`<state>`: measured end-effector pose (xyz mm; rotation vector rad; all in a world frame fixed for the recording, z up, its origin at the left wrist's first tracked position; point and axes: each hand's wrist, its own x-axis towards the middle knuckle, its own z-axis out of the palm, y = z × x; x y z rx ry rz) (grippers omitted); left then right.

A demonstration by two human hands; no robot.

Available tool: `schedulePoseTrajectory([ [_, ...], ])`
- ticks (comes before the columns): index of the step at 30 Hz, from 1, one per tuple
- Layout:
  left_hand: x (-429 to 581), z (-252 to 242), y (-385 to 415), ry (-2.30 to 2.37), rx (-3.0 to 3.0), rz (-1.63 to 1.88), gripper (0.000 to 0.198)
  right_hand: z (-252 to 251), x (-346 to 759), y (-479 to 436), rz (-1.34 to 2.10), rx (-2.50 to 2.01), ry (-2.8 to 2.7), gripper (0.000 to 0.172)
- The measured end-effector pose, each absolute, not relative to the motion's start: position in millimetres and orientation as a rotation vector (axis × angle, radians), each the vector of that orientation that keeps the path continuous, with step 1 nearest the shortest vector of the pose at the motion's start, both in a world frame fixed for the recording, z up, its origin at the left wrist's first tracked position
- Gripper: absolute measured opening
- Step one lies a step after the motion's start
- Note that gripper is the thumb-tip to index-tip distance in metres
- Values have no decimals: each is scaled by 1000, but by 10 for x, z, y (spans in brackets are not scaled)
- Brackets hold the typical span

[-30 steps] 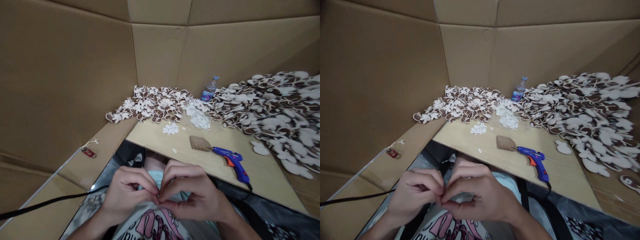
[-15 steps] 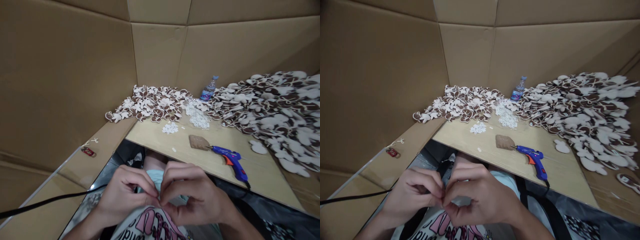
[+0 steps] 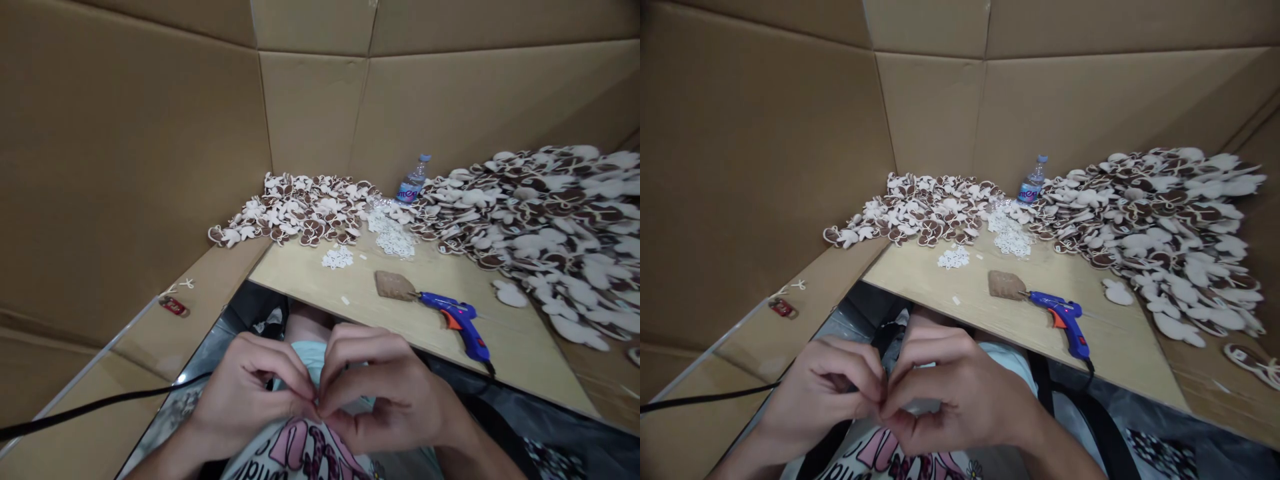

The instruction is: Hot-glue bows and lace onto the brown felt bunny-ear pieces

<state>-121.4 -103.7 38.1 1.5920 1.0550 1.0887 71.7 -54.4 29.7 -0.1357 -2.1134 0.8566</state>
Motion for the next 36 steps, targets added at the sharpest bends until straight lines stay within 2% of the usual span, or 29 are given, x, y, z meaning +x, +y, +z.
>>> schedulePoseTrajectory([
  [19,-1169,422,-1047,1045,1544,1115,31,333,773,-534,925,-114,-1995,4],
  [27,-1176,398,-1093,1020,1555,1227,34,294,747,-509,889,-139,-1936,10],
  [31,-1175,403,-1086,1088,1689,1355,23,247,741,-506,861,-166,-1976,19],
  [36,-1208,307,-1104,1109,1902,1454,23,145,764,-525,953,-198,-1986,45],
])
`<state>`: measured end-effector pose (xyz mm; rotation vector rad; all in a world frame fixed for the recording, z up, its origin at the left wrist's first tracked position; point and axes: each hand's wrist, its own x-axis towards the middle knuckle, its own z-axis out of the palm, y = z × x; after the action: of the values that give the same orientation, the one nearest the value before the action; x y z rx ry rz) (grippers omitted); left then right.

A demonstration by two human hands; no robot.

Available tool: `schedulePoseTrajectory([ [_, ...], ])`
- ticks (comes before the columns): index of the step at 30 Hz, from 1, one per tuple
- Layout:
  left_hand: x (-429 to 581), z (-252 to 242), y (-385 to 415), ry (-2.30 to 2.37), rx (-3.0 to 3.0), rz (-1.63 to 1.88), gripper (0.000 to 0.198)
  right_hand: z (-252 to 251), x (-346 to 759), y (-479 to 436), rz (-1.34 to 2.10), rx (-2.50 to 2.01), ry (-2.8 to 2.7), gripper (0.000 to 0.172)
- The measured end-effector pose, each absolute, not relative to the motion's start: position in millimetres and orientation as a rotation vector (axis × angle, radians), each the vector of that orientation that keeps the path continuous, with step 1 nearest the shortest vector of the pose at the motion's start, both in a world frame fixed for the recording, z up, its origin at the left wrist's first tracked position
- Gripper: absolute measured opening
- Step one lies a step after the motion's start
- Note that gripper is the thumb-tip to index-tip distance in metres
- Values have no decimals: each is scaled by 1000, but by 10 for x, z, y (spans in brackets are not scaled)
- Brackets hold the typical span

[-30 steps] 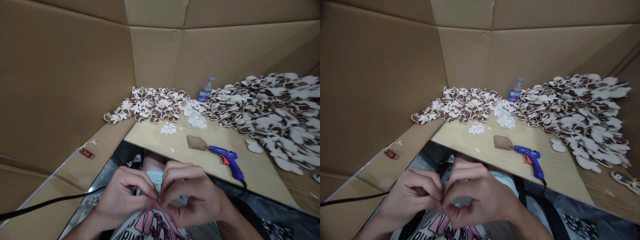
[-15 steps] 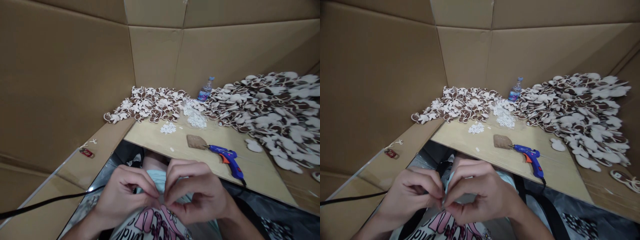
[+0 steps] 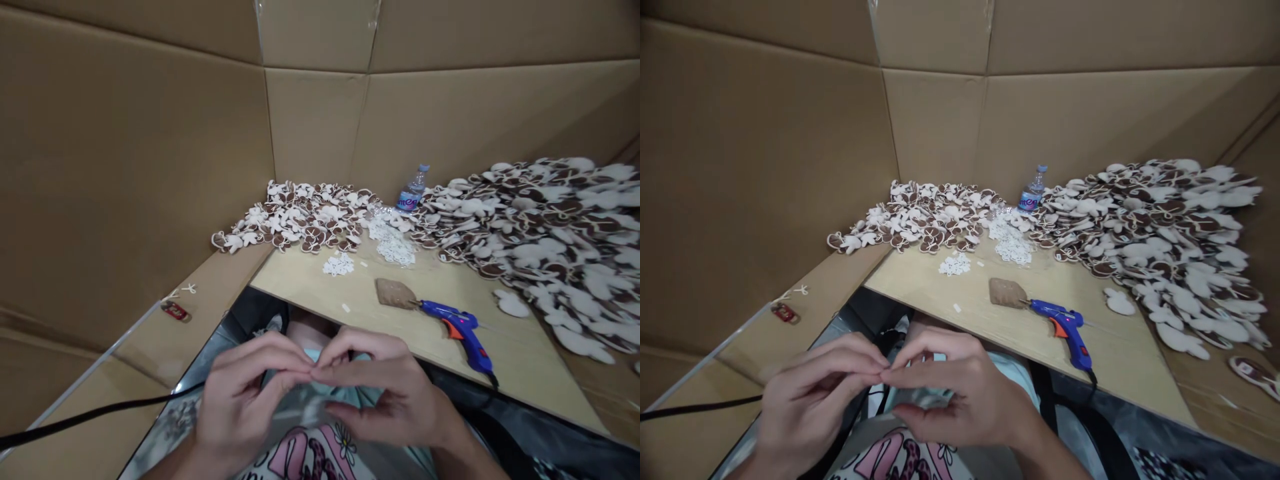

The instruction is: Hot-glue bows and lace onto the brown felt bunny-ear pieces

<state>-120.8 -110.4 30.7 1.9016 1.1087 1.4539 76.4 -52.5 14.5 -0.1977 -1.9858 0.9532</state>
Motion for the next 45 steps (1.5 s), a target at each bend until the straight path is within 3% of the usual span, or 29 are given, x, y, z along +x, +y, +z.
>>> schedulePoseTrajectory([
  [5,-1218,165,-1108,1169,1845,1490,16,58,808,-540,1033,-189,-1998,52],
  [9,-1283,-50,-958,1387,1637,1292,18,39,862,-555,1011,-209,-1987,53],
  [18,-2140,-1218,-548,2038,1546,986,18,-69,1141,-586,878,-383,-2031,43],
  [25,-2686,-1710,-474,2251,1350,878,16,-209,1338,-646,822,-522,-2097,40],
  [28,-2787,-1824,-436,2290,1301,831,29,-283,1413,-674,835,-585,-2127,39],
  [36,-2832,-1867,-423,2408,1359,842,32,-356,1642,-727,716,-724,-2186,32],
  [41,-2812,-1762,-403,2466,1404,887,20,-315,1908,-711,570,-1023,-2239,18],
  [45,-2811,-1717,-431,2479,1452,937,18,-314,2147,-649,383,-1291,-2159,21],
])
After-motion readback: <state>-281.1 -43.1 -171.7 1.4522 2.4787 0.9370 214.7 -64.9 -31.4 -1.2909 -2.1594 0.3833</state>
